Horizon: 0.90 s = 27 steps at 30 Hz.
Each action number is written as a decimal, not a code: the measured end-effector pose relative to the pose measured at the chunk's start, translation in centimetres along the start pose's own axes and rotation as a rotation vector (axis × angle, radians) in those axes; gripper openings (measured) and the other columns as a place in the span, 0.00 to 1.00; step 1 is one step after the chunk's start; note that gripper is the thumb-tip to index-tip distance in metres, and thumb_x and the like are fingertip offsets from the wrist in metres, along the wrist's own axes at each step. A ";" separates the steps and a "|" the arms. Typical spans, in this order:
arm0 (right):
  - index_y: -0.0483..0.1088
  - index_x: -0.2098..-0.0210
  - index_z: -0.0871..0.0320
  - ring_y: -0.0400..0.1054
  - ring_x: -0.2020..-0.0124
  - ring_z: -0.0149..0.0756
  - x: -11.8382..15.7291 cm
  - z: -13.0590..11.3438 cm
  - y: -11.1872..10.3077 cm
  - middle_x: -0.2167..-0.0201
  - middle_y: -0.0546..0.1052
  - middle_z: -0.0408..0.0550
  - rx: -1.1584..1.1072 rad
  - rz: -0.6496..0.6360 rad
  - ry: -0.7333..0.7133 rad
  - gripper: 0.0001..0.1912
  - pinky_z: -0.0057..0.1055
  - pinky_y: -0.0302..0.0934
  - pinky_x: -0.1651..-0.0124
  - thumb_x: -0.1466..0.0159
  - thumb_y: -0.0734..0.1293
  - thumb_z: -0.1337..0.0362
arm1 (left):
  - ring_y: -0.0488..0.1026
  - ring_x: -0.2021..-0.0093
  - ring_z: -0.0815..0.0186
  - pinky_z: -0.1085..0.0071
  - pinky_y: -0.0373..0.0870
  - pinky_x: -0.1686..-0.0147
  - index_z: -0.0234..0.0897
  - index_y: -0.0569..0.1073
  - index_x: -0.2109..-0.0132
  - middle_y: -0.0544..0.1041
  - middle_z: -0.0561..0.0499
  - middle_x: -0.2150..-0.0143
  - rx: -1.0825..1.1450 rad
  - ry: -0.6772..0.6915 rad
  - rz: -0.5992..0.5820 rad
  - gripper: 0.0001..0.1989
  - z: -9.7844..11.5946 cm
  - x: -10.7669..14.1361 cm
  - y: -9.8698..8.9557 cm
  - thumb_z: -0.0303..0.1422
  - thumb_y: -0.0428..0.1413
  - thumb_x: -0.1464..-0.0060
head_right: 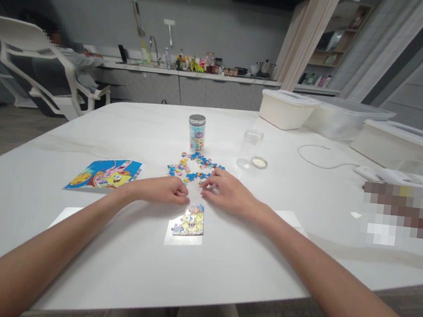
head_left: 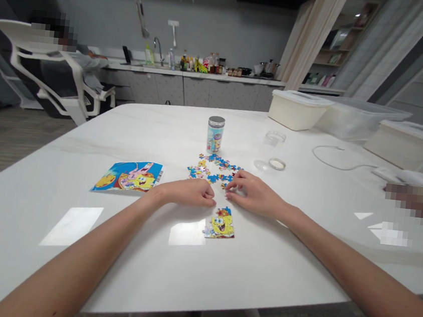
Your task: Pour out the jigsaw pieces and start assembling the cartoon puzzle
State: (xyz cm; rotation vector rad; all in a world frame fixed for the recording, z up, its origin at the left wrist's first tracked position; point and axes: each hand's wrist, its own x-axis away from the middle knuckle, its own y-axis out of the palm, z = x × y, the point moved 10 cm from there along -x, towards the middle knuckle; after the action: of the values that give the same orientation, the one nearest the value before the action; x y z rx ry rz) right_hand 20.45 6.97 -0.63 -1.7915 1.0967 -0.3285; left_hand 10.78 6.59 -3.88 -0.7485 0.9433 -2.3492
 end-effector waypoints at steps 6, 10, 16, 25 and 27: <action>0.72 0.67 0.56 0.66 0.65 0.35 -0.1 1.0 -0.1 0.65 0.70 0.48 0.035 -0.001 0.067 0.05 0.34 0.60 0.60 0.37 0.65 0.65 | 0.43 0.77 0.71 0.67 0.41 0.75 0.40 0.48 0.76 0.45 0.58 0.78 0.015 0.007 0.001 0.17 0.3 0.1 0.0 0.35 0.50 0.50; 0.70 0.66 0.57 0.65 0.66 0.36 -0.2 1.3 -0.2 0.66 0.71 0.47 0.020 0.022 0.081 0.04 0.33 0.59 0.61 0.37 0.63 0.64 | 0.43 0.77 0.71 0.67 0.41 0.75 0.40 0.47 0.76 0.45 0.58 0.78 0.002 0.010 0.003 0.17 0.3 0.1 0.0 0.34 0.50 0.50; 0.67 0.72 0.56 0.65 0.66 0.35 -0.2 0.8 -1.3 0.66 0.69 0.47 0.001 0.122 0.064 0.07 0.33 0.58 0.60 0.37 0.64 0.64 | 0.43 0.77 0.71 0.67 0.41 0.75 0.40 0.47 0.76 0.45 0.58 0.78 0.016 0.013 0.008 0.17 0.2 0.1 0.0 0.34 0.50 0.51; 0.69 0.75 0.55 0.68 0.66 0.38 0.2 1.9 -3.2 0.73 0.73 0.46 -0.111 0.238 0.213 0.08 0.34 0.59 0.58 0.42 0.61 0.70 | 0.42 0.77 0.71 0.67 0.40 0.76 0.39 0.47 0.75 0.45 0.58 0.77 0.003 0.005 0.006 0.17 0.2 0.1 0.0 0.34 0.50 0.50; 0.72 0.73 0.56 0.69 0.64 0.39 0.4 1.7 -3.6 0.70 0.74 0.47 -0.097 0.259 0.199 0.12 0.34 0.60 0.57 0.48 0.59 0.75 | 0.43 0.77 0.71 0.67 0.41 0.76 0.39 0.47 0.76 0.45 0.57 0.77 -0.005 0.006 0.004 0.16 0.2 0.1 0.0 0.34 0.49 0.50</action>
State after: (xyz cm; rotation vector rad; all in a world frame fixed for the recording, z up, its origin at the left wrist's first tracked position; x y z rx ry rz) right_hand 23.66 8.14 1.41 -1.7011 1.4909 -0.3047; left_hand 10.87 6.43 -3.70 -0.7416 0.9524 -2.3480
